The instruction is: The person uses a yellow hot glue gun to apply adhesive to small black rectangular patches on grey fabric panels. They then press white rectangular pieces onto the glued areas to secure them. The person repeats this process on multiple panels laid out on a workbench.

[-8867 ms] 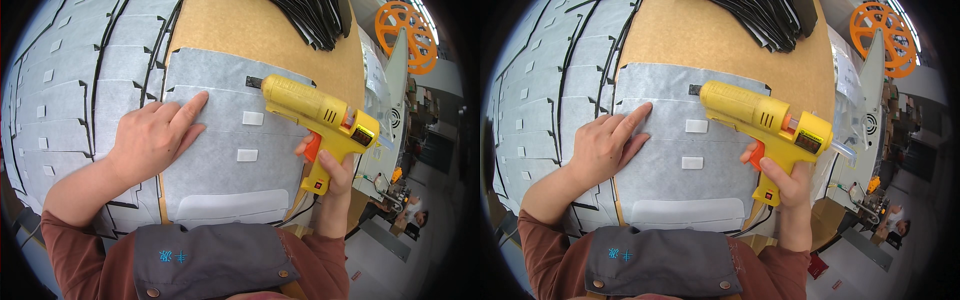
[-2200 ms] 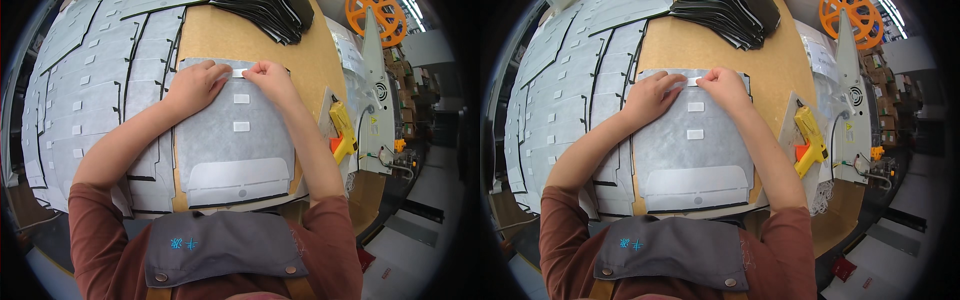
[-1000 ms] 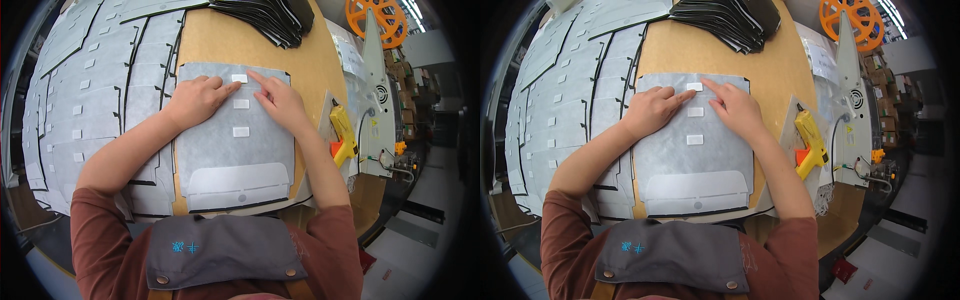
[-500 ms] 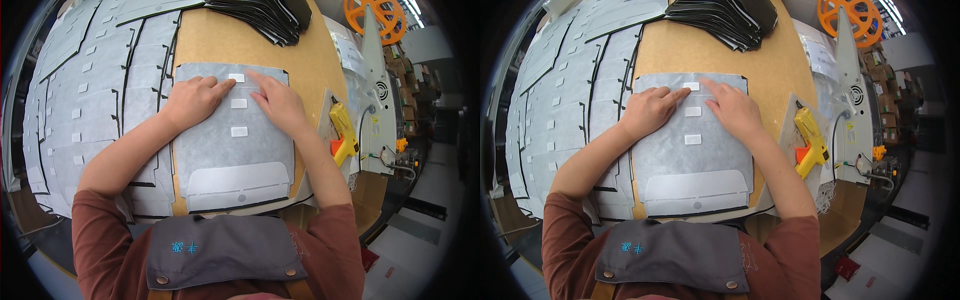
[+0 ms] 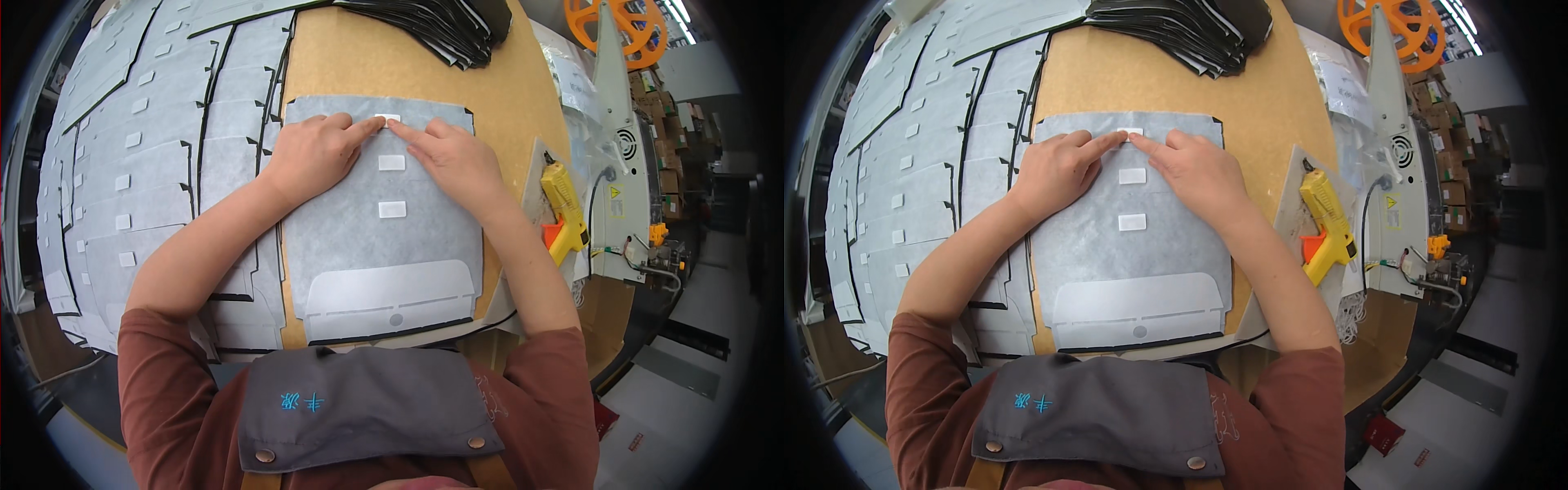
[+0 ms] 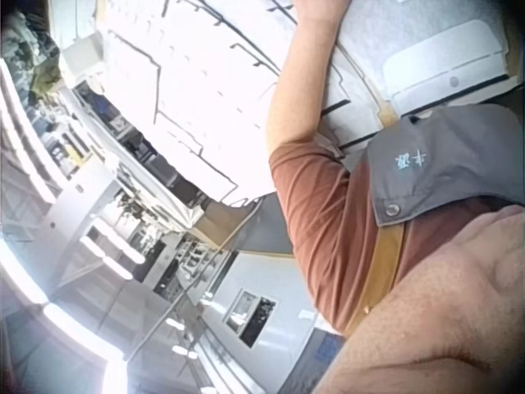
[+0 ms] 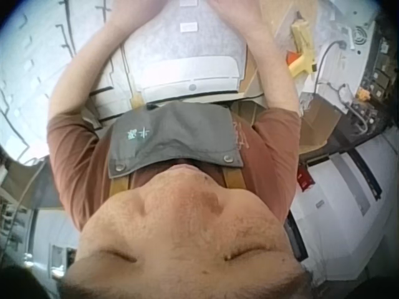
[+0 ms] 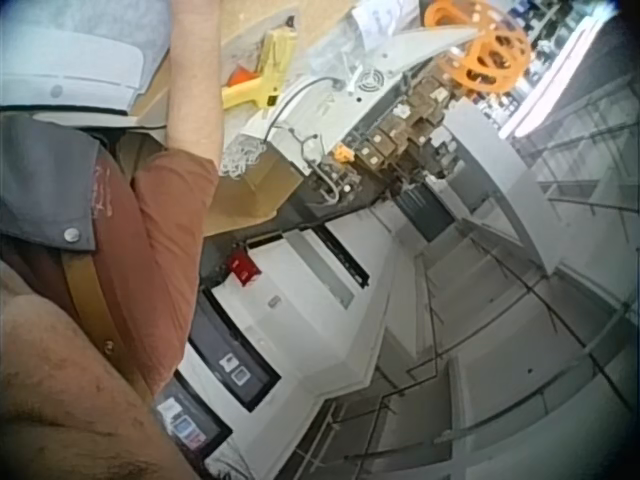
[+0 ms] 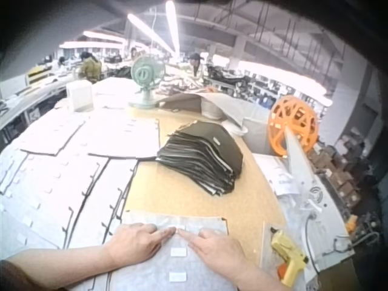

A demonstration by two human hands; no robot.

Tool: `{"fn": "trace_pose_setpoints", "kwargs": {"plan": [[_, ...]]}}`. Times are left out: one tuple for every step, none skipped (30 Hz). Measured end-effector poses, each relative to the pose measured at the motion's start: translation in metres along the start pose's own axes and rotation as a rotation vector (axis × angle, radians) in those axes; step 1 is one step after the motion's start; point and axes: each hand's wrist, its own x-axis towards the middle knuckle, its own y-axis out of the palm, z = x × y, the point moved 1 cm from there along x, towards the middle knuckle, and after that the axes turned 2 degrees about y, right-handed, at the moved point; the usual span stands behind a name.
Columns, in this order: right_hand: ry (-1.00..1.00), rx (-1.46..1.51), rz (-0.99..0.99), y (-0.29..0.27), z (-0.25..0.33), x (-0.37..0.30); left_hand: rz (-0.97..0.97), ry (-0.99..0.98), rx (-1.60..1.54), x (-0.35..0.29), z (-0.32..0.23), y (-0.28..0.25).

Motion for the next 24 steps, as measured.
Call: {"fn": "trace_pose_setpoints", "kwargs": {"plan": [[-0.028, -0.041, -0.027, -0.003, -0.001, 0.003, 0.009, -0.003, -0.015, 0.004, 0.001, -0.004], [-0.078, -0.039, -0.022, -0.007, -0.002, 0.007, 0.048, -0.076, -0.097, 0.006, 0.001, -0.009], [-0.129, -0.037, -0.016, -0.013, -0.005, 0.013, 0.086, -0.149, -0.180, 0.008, -0.001, -0.018], [-0.173, -0.038, -0.008, -0.017, -0.010, 0.021, 0.125, -0.218, -0.270, 0.012, -0.001, -0.025], [-0.173, -0.037, -0.145, -0.020, -0.010, 0.032, 0.132, -0.316, -0.367, 0.015, 0.002, -0.032], [-0.173, -0.035, -0.282, -0.023, -0.007, 0.051, 0.139, -0.415, -0.463, 0.019, 0.008, -0.041], [-0.176, -0.028, -0.420, -0.023, -0.003, 0.070, 0.147, -0.518, -0.556, 0.020, 0.013, -0.052], [-0.207, -0.056, -0.486, -0.018, 0.000, 0.090, 0.097, -0.575, -0.725, 0.018, 0.013, -0.058], [-0.238, -0.084, -0.555, -0.013, 0.004, 0.109, 0.161, -0.662, -0.892, 0.015, 0.013, -0.067], [-0.272, -0.109, -0.626, -0.009, 0.011, 0.121, 0.224, -0.750, -1.055, 0.008, 0.012, -0.077], [-0.295, -0.201, -0.543, 0.002, 0.019, 0.126, 0.289, -0.839, -1.221, -0.001, 0.010, -0.083], [-0.317, -0.293, -0.458, 0.019, 0.024, 0.128, 0.309, -0.852, -1.279, -0.010, 0.007, -0.088], [-0.344, -0.381, -0.369, 0.036, 0.026, 0.128, 0.323, -0.871, -1.338, -0.023, 0.004, -0.093], [-0.448, -0.128, -0.410, 0.044, 0.025, 0.122, 0.345, -0.886, -1.403, -0.035, 0.000, -0.095], [-0.409, -0.139, -0.457, 0.048, 0.017, 0.123, 0.333, -0.891, -1.452, -0.046, 0.000, -0.097], [-0.385, -0.135, -0.503, 0.039, 0.021, 0.125, 0.307, -0.915, -1.495, -0.060, -0.002, -0.101], [-0.351, -0.137, -0.548, 0.028, 0.024, 0.124, 0.289, -0.932, -1.540, -0.070, -0.005, -0.103], [-0.343, -0.122, -0.552, 0.018, 0.030, 0.118, 0.260, -0.968, -1.544, -0.076, -0.009, -0.108], [-0.337, -0.109, -0.558, 0.005, 0.041, 0.107, 0.279, -0.985, -1.553, -0.085, -0.011, -0.111], [-0.328, -0.103, -0.573, -0.003, 0.046, 0.098, 0.301, -0.991, -1.558, -0.091, -0.008, -0.113], [-0.368, -0.112, -0.536, 0.005, 0.048, 0.090, 0.324, -0.996, -1.563, -0.095, -0.008, -0.114], [-0.409, -0.130, -0.496, 0.022, 0.047, 0.079, 0.296, -0.973, -1.539, -0.096, -0.012, -0.111], [-0.447, -0.144, -0.454, 0.039, 0.047, 0.071, 0.318, -0.986, -1.516, -0.095, -0.014, -0.108], [-0.452, 0.038, -0.474, 0.048, 0.045, 0.072, 0.342, -0.998, -1.493, -0.093, -0.016, -0.106]]}}
